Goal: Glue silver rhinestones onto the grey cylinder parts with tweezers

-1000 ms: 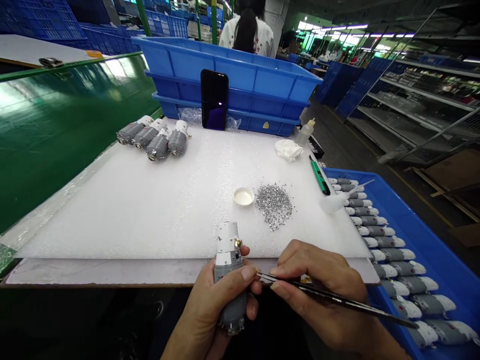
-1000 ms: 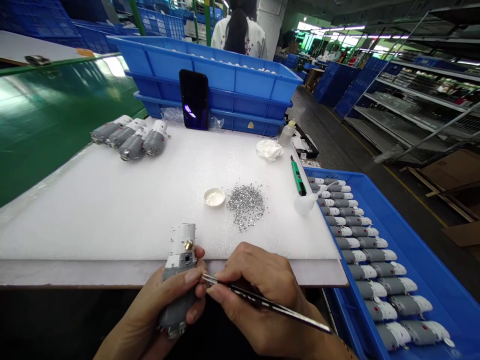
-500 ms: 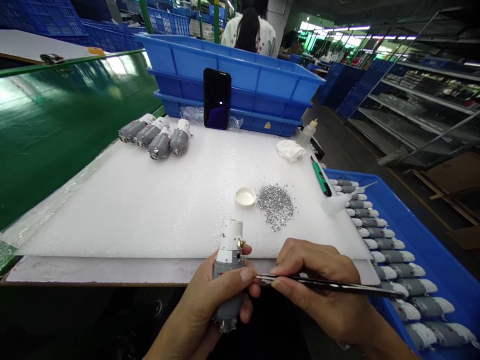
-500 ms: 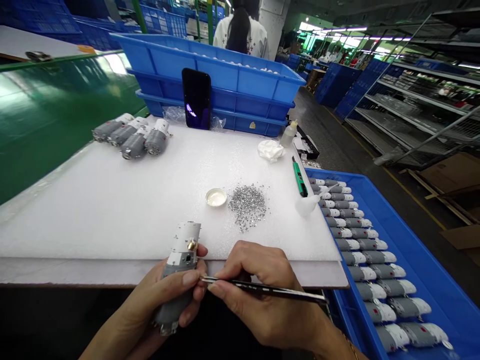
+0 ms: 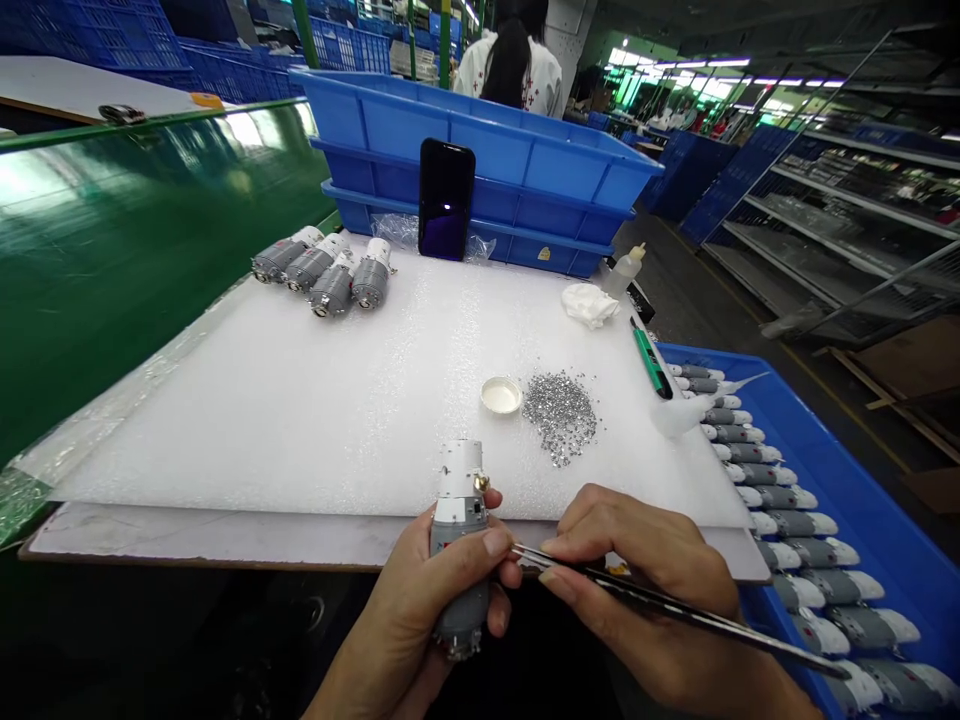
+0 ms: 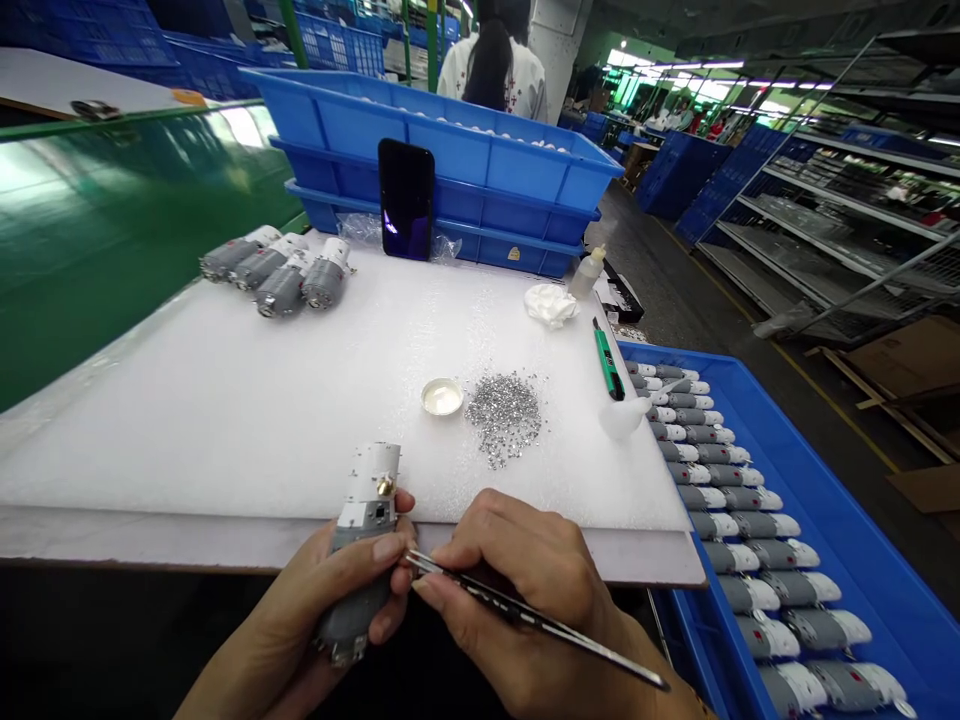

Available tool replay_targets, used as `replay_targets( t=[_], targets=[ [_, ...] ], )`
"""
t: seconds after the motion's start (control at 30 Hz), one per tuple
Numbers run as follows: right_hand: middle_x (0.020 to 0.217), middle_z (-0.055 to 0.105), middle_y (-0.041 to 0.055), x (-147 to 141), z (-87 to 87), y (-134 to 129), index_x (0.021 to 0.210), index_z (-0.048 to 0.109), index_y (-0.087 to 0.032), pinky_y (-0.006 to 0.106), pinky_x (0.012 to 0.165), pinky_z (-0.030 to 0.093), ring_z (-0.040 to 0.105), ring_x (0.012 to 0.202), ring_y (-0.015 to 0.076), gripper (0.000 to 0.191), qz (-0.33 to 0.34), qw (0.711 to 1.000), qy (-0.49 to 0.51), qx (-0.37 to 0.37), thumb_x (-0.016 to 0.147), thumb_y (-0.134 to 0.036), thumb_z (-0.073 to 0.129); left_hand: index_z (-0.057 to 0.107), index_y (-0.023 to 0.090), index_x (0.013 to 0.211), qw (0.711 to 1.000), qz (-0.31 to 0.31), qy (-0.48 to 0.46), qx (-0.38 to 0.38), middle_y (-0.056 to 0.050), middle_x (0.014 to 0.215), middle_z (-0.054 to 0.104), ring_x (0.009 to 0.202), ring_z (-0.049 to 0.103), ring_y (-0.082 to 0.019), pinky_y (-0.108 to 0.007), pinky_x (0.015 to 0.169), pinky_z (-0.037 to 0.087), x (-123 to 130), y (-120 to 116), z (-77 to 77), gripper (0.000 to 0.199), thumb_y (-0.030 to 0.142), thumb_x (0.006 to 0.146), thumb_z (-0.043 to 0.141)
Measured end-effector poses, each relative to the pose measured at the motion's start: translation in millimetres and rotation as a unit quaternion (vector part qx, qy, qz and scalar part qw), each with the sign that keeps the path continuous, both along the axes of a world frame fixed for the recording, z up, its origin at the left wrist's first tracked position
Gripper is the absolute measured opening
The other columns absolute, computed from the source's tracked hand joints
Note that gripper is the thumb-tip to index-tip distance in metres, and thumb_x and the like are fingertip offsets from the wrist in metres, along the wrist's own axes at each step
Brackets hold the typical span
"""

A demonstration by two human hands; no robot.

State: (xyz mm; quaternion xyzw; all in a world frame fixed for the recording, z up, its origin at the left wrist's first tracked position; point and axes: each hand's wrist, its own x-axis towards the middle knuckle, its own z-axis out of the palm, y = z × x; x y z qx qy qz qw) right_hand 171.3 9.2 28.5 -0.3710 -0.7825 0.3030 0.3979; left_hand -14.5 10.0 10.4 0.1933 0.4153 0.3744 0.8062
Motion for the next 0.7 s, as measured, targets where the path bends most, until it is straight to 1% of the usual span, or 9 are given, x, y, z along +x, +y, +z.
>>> replay_targets(
  t=[0.13, 0.23, 0.3, 0.33, 0.43, 0.5, 0.6, 0.7],
  targets=[
    [0.074, 0.063, 0.0003, 0, -0.2, -2, 0.092, 0.060, -0.020, 0.024, 0.059, 0.043, 0.058, 0.066, 0.0120, 0.010, 0.001, 1.000, 0.001, -0.012, 0.090, -0.011, 0.063, 0.060, 0.018, 0.110, 1.000, -0.004, 0.009, 0.008, 0.005, 0.065, 0.064, 0.049, 0.051, -0.006, -0.017, 0.051, 0.039, -1, -1, 0.3, 0.037, 0.033, 0.080, 0.074],
    [0.074, 0.063, -0.0011, 0, 1.3, -4, 0.089, 0.061, -0.021, 0.024, 0.060, 0.042, 0.058, 0.066, 0.0112, 0.009, -0.001, 0.999, 0.013, -0.047, 0.091, -0.012, 0.062, 0.060, 0.018, 0.112, 1.000, -0.003, 0.017, 0.009, 0.004, 0.066, 0.066, 0.051, 0.052, -0.007, -0.018, 0.054, 0.041, -1, -2, 1.2, 0.037, 0.033, 0.081, 0.074],
    [0.071, 0.060, -0.0020, 0, 3.7, -1, 0.082, 0.061, -0.020, 0.023, 0.057, 0.040, 0.056, 0.063, 0.0101, 0.012, -0.017, 0.997, 0.018, -0.079, 0.093, -0.015, 0.061, 0.061, 0.018, 0.111, 0.999, 0.010, 0.027, 0.016, 0.002, 0.068, 0.067, 0.052, 0.053, -0.007, -0.019, 0.055, 0.042, -1, -3, 1.5, 0.037, 0.035, 0.081, 0.075],
    [0.069, 0.058, -0.0025, 1, 5.3, 3, 0.077, 0.060, -0.019, 0.023, 0.055, 0.038, 0.053, 0.061, 0.0095, 0.016, -0.037, 0.995, 0.020, -0.094, 0.093, -0.018, 0.060, 0.063, 0.018, 0.109, 0.999, 0.018, 0.029, 0.021, 0.002, 0.070, 0.068, 0.052, 0.054, -0.007, -0.019, 0.054, 0.042, -1, -3, 1.4, 0.036, 0.037, 0.081, 0.076],
    [0.058, 0.049, -0.0043, 0, 9.7, 31, 0.066, 0.055, -0.018, 0.024, 0.049, 0.033, 0.043, 0.053, 0.0088, 0.029, -0.118, 0.985, 0.011, -0.124, 0.092, -0.029, 0.061, 0.067, 0.018, 0.101, 0.998, 0.043, 0.005, 0.034, -0.001, 0.075, 0.069, 0.052, 0.056, -0.009, -0.020, 0.051, 0.042, 1, -3, 0.4, 0.037, 0.045, 0.078, 0.077],
    [0.054, 0.046, -0.0050, -2, 11.1, 57, 0.064, 0.055, -0.018, 0.024, 0.048, 0.031, 0.041, 0.051, 0.0093, 0.031, -0.152, 0.979, -0.014, -0.135, 0.090, -0.032, 0.062, 0.069, 0.017, 0.101, 0.998, 0.055, -0.019, 0.024, -0.004, 0.081, 0.070, 0.056, 0.058, -0.012, -0.023, 0.054, 0.046, 1, -5, -0.5, 0.039, 0.050, 0.080, 0.072],
    [0.052, 0.047, -0.0043, -10, 9.7, 91, 0.060, 0.055, -0.018, 0.025, 0.047, 0.029, 0.040, 0.051, 0.0099, 0.029, -0.162, 0.974, -0.063, -0.143, 0.085, -0.029, 0.063, 0.069, 0.016, 0.107, 0.998, 0.067, -0.020, 0.004, -0.008, 0.089, 0.073, 0.060, 0.062, -0.016, -0.027, 0.060, 0.052, 2, -8, -3.6, 0.040, 0.050, 0.088, 0.062],
    [0.051, 0.047, -0.0038, -20, 6.2, 109, 0.057, 0.054, -0.018, 0.026, 0.048, 0.026, 0.040, 0.051, 0.0104, 0.028, -0.162, 0.972, -0.100, -0.138, 0.082, -0.026, 0.063, 0.070, 0.016, 0.101, 0.996, 0.074, -0.041, 0.022, -0.007, 0.085, 0.074, 0.060, 0.064, -0.016, -0.026, 0.058, 0.052, 0, -9, -8.5, 0.031, 0.043, 0.090, 0.062]
  ],
)
